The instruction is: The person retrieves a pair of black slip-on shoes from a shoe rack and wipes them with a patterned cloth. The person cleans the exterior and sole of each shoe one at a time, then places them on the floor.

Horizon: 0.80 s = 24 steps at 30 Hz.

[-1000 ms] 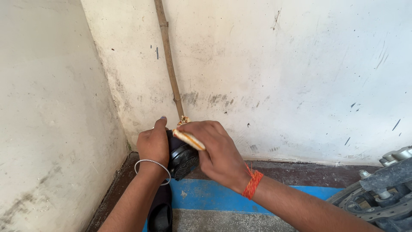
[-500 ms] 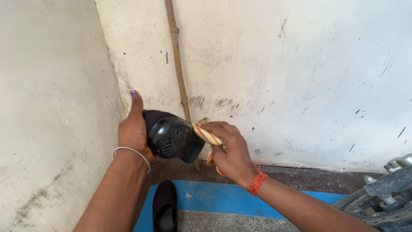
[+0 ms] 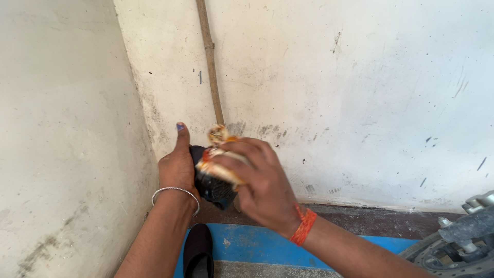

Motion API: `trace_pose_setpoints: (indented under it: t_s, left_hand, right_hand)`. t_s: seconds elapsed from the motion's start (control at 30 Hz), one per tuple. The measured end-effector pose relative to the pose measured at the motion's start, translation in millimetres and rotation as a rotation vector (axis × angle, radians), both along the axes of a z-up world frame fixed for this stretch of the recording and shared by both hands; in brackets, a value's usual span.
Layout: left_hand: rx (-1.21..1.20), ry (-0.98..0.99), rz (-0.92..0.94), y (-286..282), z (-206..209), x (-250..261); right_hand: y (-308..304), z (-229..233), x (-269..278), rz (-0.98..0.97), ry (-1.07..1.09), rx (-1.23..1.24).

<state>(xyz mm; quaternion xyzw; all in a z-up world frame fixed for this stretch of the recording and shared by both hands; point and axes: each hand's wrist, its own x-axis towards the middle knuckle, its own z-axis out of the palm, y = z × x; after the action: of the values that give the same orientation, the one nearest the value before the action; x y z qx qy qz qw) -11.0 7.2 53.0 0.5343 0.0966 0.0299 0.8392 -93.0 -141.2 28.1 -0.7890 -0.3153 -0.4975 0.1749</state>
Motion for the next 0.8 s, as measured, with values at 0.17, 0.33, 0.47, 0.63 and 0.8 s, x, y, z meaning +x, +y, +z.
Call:
trace_pose_setpoints:
  t_s: [0.17,0.33,0.47,0.63,0.8]
  left_hand:
    - [0.039,0.022,0.043,2,6,-3]
    - [0.048,-0.012,0.074,-5,0,7]
    - [0.028,0.001,0.118,-7,-8,13]
    - [0.014,0.115,0.153,-6,-9,14]
    - [0.016,0.178,0.128,-6,-2,10]
  right_hand:
    - [-19,-6,3,-0.046,0.411,0.217]
    - [-18,-7,-5,-0.008,0.383,0.201]
    - [-8,-5,-11,-0.044,0.11,-0.046]
    - [-9,-8,-10,-0.048,0.077,-0.082]
    - [-17,1,11,0.062,0.807,0.546]
